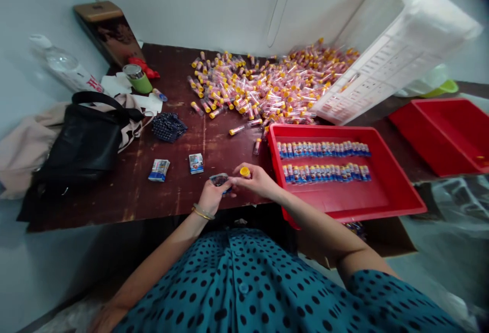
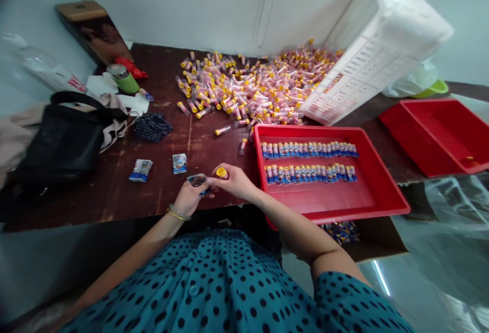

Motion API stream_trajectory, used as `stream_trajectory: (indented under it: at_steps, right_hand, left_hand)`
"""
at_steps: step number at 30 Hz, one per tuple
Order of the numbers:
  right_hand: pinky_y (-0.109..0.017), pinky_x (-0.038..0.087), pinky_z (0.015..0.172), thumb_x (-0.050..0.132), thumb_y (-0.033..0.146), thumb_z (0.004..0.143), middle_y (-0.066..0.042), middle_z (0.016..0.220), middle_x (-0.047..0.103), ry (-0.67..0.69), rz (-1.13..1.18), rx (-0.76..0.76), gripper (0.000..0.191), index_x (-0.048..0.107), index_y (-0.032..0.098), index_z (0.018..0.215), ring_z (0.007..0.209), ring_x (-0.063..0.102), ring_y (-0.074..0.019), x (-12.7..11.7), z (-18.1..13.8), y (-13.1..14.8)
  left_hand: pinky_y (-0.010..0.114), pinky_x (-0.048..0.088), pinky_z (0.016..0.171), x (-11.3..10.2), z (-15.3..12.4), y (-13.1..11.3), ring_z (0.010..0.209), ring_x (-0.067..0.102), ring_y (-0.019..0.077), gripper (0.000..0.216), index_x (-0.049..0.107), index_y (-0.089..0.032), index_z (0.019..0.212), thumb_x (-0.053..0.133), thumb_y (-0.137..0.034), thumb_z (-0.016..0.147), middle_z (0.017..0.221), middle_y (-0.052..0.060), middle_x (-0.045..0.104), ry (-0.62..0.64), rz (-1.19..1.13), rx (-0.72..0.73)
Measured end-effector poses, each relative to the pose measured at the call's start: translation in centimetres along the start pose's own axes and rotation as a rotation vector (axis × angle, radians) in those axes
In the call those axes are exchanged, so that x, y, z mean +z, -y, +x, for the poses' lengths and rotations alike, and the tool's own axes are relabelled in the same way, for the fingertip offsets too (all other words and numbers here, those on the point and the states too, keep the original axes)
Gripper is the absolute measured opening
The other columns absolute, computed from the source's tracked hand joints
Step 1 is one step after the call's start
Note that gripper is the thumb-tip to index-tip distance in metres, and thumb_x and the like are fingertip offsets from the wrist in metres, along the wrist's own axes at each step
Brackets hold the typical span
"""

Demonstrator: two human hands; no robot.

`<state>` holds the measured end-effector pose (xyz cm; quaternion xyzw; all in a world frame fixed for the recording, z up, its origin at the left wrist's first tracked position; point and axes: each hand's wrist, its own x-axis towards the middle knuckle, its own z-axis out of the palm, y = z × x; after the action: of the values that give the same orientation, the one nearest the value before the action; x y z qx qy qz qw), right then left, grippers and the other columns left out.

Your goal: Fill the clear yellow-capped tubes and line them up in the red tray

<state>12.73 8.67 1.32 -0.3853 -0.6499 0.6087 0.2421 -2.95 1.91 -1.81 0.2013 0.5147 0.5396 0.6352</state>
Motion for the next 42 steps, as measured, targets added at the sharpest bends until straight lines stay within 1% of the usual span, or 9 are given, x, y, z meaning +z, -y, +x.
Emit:
stream_trajectory:
  at_steps: [3, 7, 14, 17, 20, 26, 32, 38, 42]
  right_hand:
    - [-0.024, 0.041, 0.062, 0.069, 0.040, 0.078, 0.002, 0.068, 0.060, -0.062, 0.026, -0.014, 0.026, 0.061, 0.016, 0.078, 0.062, 0.053, -0.0116, 0.8, -0.3, 0.1]
    - [-0.024, 0.038, 0.061, 0.067, 0.041, 0.079, 0.004, 0.064, 0.053, -0.117, -0.023, -0.034, 0.028, 0.059, 0.016, 0.071, 0.060, 0.047, -0.0106, -0.4, -0.1, 0.3]
    - [-0.024, 0.045, 0.069, 0.052, 0.043, 0.091, 0.003, 0.082, 0.055, -0.099, 0.041, -0.010, 0.027, 0.057, 0.021, 0.106, 0.070, 0.051, -0.0112, -3.3, -0.9, 1.8]
    - [-0.026, 0.046, 0.078, 0.065, 0.038, 0.085, -0.002, 0.098, 0.057, -0.109, 0.021, -0.094, 0.024, 0.062, 0.019, 0.099, 0.083, 0.054, -0.0130, -4.6, -1.5, 2.5]
    - [-0.028, 0.048, 0.082, 0.071, 0.034, 0.081, -0.003, 0.097, 0.059, -0.108, 0.150, -0.104, 0.030, 0.061, 0.021, 0.106, 0.088, 0.057, -0.0144, -5.2, -2.0, 3.0]
    - [-0.027, 0.051, 0.084, 0.074, 0.034, 0.079, 0.000, 0.096, 0.062, -0.134, 0.435, -0.111, 0.034, 0.057, 0.025, 0.107, 0.087, 0.060, -0.0126, -4.3, -2.3, 2.6]
    - [-0.027, 0.051, 0.085, 0.075, 0.035, 0.078, 0.000, 0.099, 0.060, -0.194, 0.340, -0.106, 0.034, 0.058, 0.023, 0.104, 0.092, 0.059, -0.0135, -3.7, -2.4, 1.6]
    - [-0.030, 0.052, 0.086, 0.071, 0.036, 0.082, -0.001, 0.096, 0.061, -0.237, 0.224, -0.161, 0.024, 0.058, 0.023, 0.099, 0.090, 0.062, -0.0147, -2.4, -3.7, 0.2]
    - [-0.031, 0.054, 0.085, 0.073, 0.038, 0.080, -0.002, 0.095, 0.065, -0.259, 0.222, -0.116, 0.031, 0.058, 0.022, 0.101, 0.090, 0.064, -0.0164, -1.1, -5.3, -0.6]
  left_hand:
    - [0.027, 0.054, 0.046, 1.0, 0.0, 0.4, 0.054, 0.060, 0.0141, 0.040, 0.070, -0.012, 0.080, 0.088, -0.038, 0.055, 0.066, 0.000, 0.067, -0.039, 0.071, 0.062]
    - [0.026, 0.052, 0.049, 1.1, -0.4, 0.2, 0.056, 0.061, 0.0138, 0.034, 0.072, -0.013, 0.081, 0.084, -0.038, 0.062, 0.070, 0.002, 0.069, 0.066, 0.053, 0.024]
    - [0.023, 0.044, 0.054, -0.1, -0.1, 0.2, 0.057, 0.056, 0.0110, 0.025, 0.069, -0.014, 0.064, 0.087, -0.031, 0.057, 0.061, -0.001, 0.065, 0.088, 0.116, 0.051]
    - [0.023, 0.042, 0.056, -0.3, 0.1, 0.4, 0.054, 0.053, 0.0094, 0.026, 0.069, -0.014, 0.063, 0.089, -0.026, 0.052, 0.057, -0.003, 0.063, 0.074, 0.172, 0.060]
    - [0.024, 0.043, 0.057, 0.0, 0.1, 0.4, 0.055, 0.053, 0.0094, 0.026, 0.068, -0.015, 0.065, 0.089, -0.024, 0.052, 0.059, -0.003, 0.063, 0.085, 0.157, 0.055]
    - [0.024, 0.044, 0.059, 0.8, -0.4, 0.0, 0.058, 0.054, 0.0095, 0.026, 0.068, -0.014, 0.067, 0.089, -0.020, 0.053, 0.064, -0.002, 0.065, 0.139, 0.117, 0.021]
    - [0.024, 0.044, 0.056, 1.2, -1.1, -0.3, 0.061, 0.059, 0.0120, 0.033, 0.064, -0.016, 0.068, 0.091, -0.020, 0.050, 0.067, -0.003, 0.065, 0.222, -0.080, -0.107]
    - [0.026, 0.049, 0.061, 2.9, -2.0, -0.3, 0.065, 0.061, 0.0134, 0.032, 0.069, -0.014, 0.084, 0.086, -0.031, 0.064, 0.074, 0.001, 0.067, 0.242, 0.021, -0.105]
    - [0.027, 0.051, 0.060, 3.8, -2.6, -0.4, 0.068, 0.061, 0.0141, 0.041, 0.071, -0.015, 0.097, 0.085, -0.035, 0.065, 0.084, 0.003, 0.069, 0.229, 0.025, -0.160]
